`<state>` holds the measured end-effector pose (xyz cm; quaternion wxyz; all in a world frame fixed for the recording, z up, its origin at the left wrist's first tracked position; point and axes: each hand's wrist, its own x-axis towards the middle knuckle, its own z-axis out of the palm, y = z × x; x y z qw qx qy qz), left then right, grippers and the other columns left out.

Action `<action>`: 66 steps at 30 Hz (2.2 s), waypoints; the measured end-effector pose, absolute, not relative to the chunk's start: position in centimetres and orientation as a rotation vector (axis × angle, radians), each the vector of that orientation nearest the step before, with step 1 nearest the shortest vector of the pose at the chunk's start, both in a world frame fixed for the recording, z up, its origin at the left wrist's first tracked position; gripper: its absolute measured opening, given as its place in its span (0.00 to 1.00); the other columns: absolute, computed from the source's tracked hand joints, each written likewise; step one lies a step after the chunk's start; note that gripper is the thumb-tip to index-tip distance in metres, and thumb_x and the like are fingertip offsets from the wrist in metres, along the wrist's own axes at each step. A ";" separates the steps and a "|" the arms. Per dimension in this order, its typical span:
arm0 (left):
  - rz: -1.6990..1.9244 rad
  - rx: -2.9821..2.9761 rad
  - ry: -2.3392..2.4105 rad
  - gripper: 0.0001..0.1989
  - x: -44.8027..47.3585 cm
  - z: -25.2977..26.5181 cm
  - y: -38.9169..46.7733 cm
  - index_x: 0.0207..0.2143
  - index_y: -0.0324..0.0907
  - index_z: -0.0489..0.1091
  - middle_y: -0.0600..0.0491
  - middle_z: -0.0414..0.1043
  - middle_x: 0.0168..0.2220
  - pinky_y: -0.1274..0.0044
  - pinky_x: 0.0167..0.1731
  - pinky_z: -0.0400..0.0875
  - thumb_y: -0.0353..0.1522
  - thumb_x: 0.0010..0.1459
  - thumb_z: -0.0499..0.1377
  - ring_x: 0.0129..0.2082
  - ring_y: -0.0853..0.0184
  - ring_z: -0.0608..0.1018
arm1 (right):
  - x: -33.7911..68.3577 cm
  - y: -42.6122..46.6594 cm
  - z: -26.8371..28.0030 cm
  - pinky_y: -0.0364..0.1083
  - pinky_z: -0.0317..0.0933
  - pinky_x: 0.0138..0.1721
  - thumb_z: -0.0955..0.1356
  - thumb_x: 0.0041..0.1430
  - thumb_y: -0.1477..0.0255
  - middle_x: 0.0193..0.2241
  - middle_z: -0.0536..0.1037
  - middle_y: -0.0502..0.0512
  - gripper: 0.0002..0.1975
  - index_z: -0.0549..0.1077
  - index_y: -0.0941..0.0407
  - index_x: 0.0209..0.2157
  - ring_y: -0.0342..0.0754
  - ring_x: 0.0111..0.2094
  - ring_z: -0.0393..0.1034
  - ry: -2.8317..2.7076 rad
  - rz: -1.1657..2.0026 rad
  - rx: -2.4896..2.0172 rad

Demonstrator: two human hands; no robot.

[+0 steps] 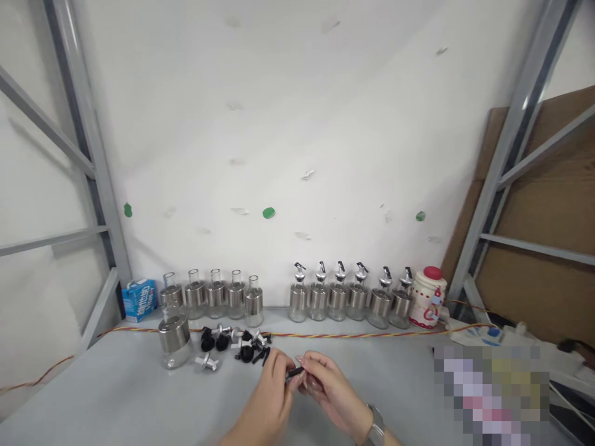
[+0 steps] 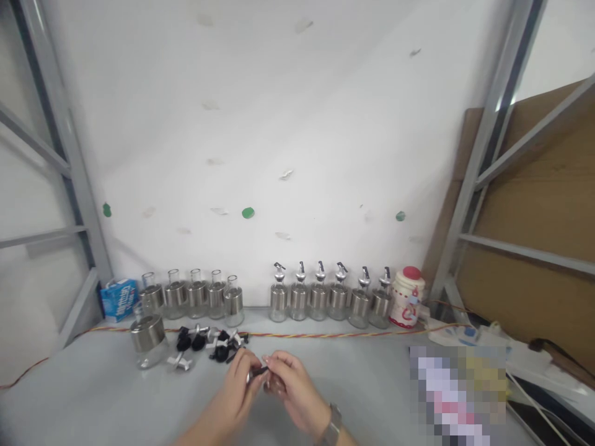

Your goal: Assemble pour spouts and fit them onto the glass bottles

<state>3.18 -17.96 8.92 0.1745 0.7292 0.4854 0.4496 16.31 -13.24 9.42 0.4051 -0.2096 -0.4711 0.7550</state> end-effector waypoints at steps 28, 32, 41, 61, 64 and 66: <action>1.330 2.062 1.354 0.09 3.2 9.4 -18.4 0.31 0.41 0.58 0.51 0.57 0.32 0.74 0.37 0.59 0.32 0.59 0.42 0.33 0.68 0.64 | 16.7 -13.6 9.7 0.40 0.48 0.21 0.60 0.54 0.59 0.16 0.58 0.44 0.17 0.59 0.57 0.21 0.38 0.18 0.49 -1.739 1.340 -0.746; 1.368 1.941 1.300 0.10 3.6 9.6 -18.6 0.28 0.41 0.55 0.54 0.55 0.29 0.76 0.34 0.58 0.34 0.59 0.42 0.31 0.69 0.62 | 17.1 -14.1 10.1 0.39 0.49 0.25 0.57 0.57 0.61 0.18 0.57 0.44 0.15 0.57 0.56 0.22 0.39 0.21 0.51 -1.859 1.130 -0.783; 1.379 1.708 1.240 0.11 4.1 8.8 -18.2 0.28 0.42 0.56 0.56 0.53 0.27 0.77 0.33 0.57 0.37 0.59 0.42 0.29 0.70 0.61 | 16.7 -14.6 10.1 0.39 0.48 0.24 0.55 0.59 0.62 0.19 0.56 0.44 0.14 0.54 0.55 0.24 0.40 0.22 0.50 -1.904 0.956 -0.861; 1.370 1.799 1.297 0.10 4.2 9.2 -18.5 0.28 0.41 0.55 0.54 0.54 0.28 0.77 0.33 0.57 0.36 0.59 0.42 0.30 0.69 0.60 | 17.0 -14.5 10.0 0.40 0.48 0.23 0.54 0.56 0.55 0.15 0.62 0.48 0.23 0.62 0.57 0.19 0.41 0.20 0.55 -1.966 0.820 -1.048; 1.385 1.780 1.270 0.10 4.2 9.0 -18.4 0.28 0.41 0.56 0.54 0.55 0.28 0.77 0.34 0.57 0.36 0.59 0.42 0.30 0.69 0.61 | 16.3 -14.7 9.7 0.40 0.49 0.21 0.54 0.55 0.54 0.15 0.60 0.47 0.24 0.62 0.57 0.20 0.40 0.18 0.53 -1.867 1.034 -0.998; 1.414 1.729 1.251 0.11 4.3 8.9 -18.4 0.27 0.42 0.56 0.55 0.54 0.28 0.77 0.34 0.57 0.37 0.59 0.42 0.30 0.69 0.61 | 15.9 -14.8 9.3 0.39 0.48 0.19 0.53 0.55 0.53 0.14 0.58 0.45 0.24 0.62 0.58 0.22 0.39 0.16 0.52 -1.797 1.164 -0.985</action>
